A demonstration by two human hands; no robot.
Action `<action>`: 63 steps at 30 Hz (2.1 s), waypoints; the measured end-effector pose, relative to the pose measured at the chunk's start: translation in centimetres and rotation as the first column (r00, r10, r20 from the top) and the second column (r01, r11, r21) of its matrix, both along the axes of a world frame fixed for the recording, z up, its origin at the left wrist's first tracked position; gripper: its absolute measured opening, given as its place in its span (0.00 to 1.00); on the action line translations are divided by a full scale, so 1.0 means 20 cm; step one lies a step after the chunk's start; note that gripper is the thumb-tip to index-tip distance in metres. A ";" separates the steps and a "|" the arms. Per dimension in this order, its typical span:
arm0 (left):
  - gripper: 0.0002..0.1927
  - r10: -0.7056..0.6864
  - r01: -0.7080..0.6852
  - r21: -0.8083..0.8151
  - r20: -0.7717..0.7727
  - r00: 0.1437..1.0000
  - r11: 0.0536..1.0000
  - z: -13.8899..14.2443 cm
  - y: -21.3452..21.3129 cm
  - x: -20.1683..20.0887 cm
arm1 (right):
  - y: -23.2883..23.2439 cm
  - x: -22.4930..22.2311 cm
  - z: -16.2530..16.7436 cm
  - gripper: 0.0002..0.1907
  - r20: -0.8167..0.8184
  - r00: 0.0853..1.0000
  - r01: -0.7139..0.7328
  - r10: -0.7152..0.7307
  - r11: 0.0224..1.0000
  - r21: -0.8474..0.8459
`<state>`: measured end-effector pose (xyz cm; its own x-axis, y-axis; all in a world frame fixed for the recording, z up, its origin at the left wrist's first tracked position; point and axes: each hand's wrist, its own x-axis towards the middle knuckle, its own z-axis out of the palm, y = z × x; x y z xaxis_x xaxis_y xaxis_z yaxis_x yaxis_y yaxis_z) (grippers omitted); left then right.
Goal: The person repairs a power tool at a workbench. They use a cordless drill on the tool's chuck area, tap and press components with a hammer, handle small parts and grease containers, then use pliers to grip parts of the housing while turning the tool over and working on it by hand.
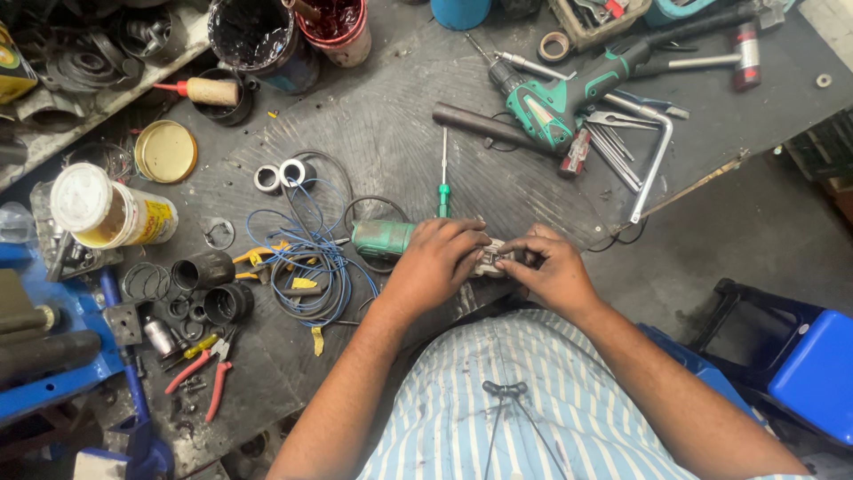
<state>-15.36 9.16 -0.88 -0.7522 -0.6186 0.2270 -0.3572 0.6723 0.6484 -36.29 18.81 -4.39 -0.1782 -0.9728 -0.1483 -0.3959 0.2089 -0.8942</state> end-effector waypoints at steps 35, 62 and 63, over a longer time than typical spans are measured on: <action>0.13 -0.018 0.024 -0.094 0.069 0.997 0.995 -0.13 0.01 -0.07 | 0.03 -0.01 -0.06 0.18 0.088 0.995 -0.042 0.040 0.999 0.028; 0.10 -0.058 0.070 -0.180 0.069 0.996 0.981 -0.12 -0.01 -0.05 | 0.01 -0.11 -0.09 0.13 0.561 0.817 0.059 -0.131 0.988 0.146; 0.10 -0.051 0.063 -0.180 0.071 0.996 0.982 -0.12 -0.01 -0.06 | 0.01 -0.10 -0.09 0.12 0.557 0.820 0.081 -0.131 0.990 0.114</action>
